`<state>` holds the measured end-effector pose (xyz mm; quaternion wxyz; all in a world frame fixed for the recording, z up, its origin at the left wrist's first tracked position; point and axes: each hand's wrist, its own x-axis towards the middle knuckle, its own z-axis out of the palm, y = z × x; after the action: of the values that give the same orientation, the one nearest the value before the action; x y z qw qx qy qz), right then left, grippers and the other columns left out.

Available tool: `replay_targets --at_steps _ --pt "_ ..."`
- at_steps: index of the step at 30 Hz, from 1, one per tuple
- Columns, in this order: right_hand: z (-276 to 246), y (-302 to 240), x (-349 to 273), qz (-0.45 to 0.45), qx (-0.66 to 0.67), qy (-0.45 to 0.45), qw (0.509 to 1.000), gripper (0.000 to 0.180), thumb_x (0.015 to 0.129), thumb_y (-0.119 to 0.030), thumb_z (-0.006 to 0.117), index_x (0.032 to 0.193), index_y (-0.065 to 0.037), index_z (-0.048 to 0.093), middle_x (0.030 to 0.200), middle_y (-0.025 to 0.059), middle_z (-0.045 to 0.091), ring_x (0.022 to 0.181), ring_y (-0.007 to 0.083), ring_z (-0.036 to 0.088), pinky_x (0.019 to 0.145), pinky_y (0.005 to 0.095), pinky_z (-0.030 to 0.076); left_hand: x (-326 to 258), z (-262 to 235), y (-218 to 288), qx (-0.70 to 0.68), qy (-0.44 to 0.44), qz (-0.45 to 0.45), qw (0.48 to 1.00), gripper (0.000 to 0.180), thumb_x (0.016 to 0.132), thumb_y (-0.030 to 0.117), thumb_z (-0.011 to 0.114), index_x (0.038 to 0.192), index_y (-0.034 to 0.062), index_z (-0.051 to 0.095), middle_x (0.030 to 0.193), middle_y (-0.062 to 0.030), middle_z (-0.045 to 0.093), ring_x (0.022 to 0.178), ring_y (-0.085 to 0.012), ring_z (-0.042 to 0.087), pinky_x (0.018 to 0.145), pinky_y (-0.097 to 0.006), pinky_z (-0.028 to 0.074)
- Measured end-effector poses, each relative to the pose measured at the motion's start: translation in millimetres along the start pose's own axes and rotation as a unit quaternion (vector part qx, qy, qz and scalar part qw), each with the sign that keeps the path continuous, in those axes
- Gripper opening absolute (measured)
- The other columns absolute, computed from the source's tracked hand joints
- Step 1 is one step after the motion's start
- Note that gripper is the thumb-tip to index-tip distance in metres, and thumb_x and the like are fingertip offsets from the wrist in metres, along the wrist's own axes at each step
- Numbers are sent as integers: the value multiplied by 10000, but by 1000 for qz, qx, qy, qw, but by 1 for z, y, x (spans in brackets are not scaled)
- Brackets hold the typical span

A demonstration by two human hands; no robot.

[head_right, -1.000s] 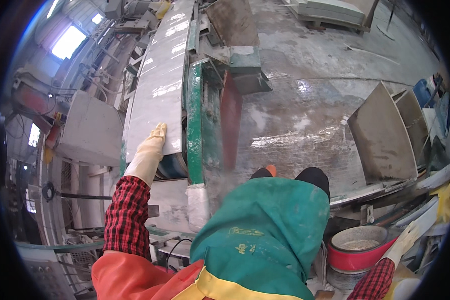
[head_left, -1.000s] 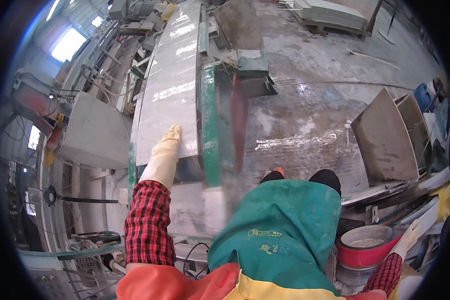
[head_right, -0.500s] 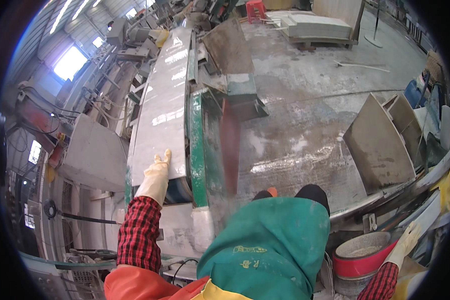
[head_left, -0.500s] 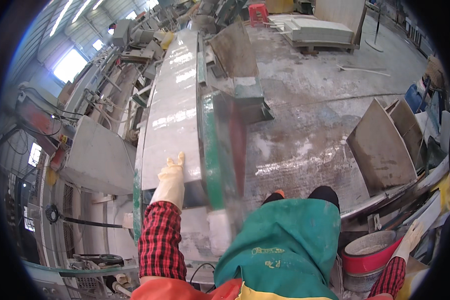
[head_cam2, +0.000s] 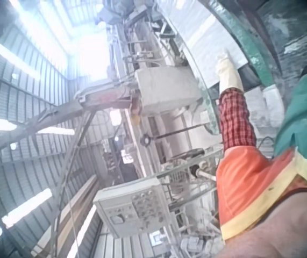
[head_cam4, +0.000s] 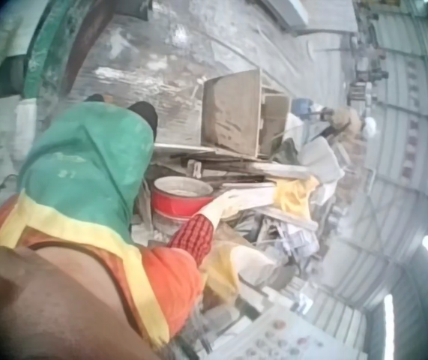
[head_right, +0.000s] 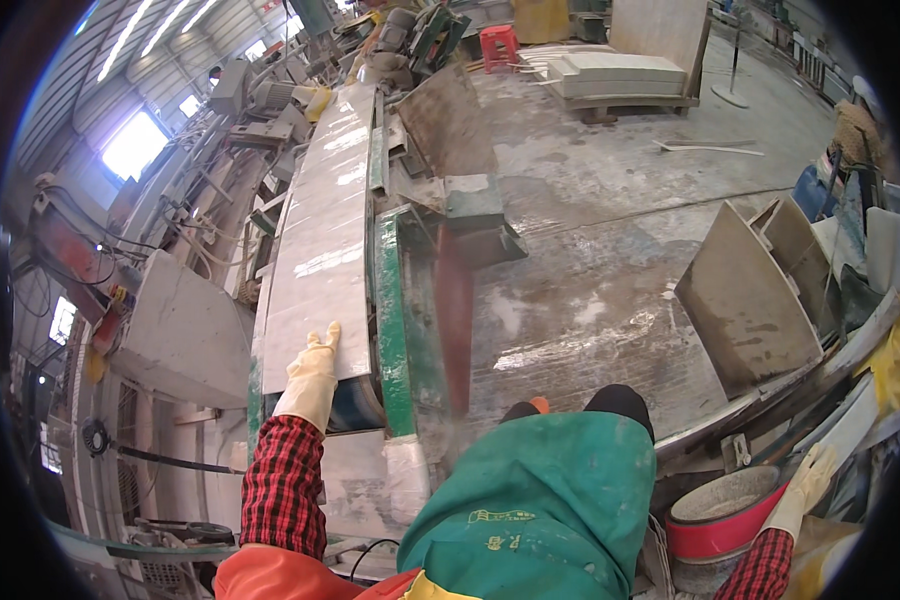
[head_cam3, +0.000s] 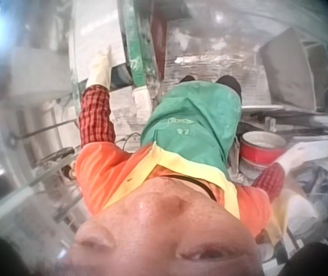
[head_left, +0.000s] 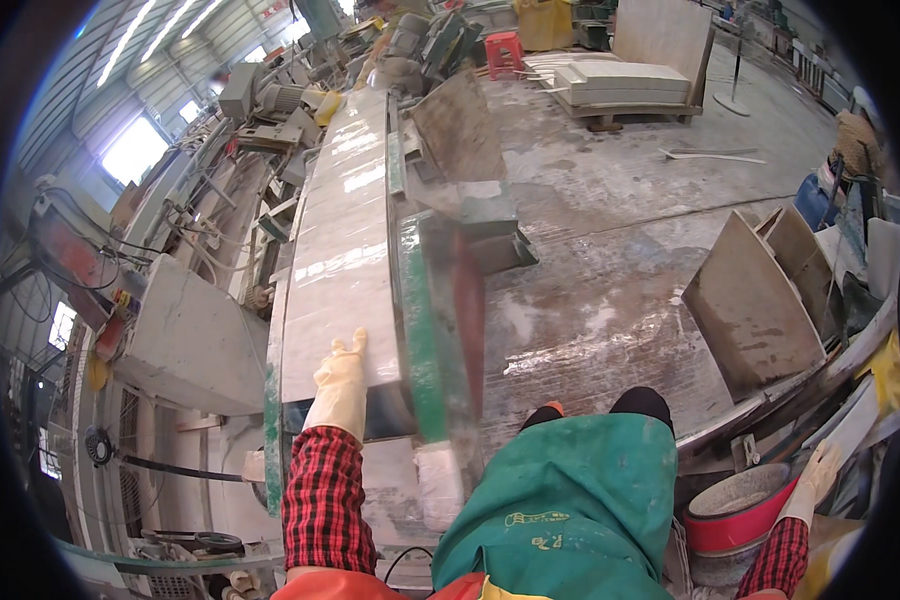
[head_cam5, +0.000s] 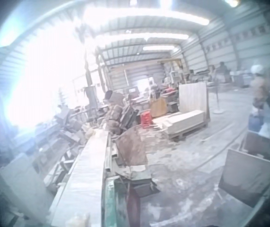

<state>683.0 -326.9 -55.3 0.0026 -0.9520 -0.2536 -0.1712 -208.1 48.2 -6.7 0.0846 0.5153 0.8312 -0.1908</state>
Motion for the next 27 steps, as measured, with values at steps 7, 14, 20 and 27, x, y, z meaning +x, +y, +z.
replay_targets --at_steps 7,14,20,27 --pt "-6 -4 -8 -2 -11 3 1000 602 1002 -435 392 1391 22 424 1440 222 424 1341 360 376 1128 409 284 -36 -31 17 60 -2 40 997 911 837 57 627 1492 465 143 1567 -127 252 1323 -342 446 1009 -435 449" --pt "-7 -5 -15 -9 -1 16 1000 595 1000 -425 402 1382 30 431 1429 222 437 1332 359 387 1123 413 291 -39 -37 22 39 -13 31 999 1026 778 -23 660 1498 462 114 1580 -112 219 1348 -305 426 1060 -411 413" --pt "-9 -7 -21 -4 11 13 1000 599 997 -428 406 1380 33 433 1430 226 435 1330 359 389 1119 416 294 -38 -39 23 33 -22 23 999 1076 749 -57 676 1500 460 106 1587 -98 203 1355 -282 425 1082 -391 398" --pt "-8 -15 -25 -2 28 11 1000 612 995 -444 400 1382 29 435 1432 226 433 1333 362 387 1123 417 286 21 7 0 -29 -17 -39 999 1068 746 -67 663 1499 460 120 1586 -102 204 1342 -283 443 1075 -383 408"
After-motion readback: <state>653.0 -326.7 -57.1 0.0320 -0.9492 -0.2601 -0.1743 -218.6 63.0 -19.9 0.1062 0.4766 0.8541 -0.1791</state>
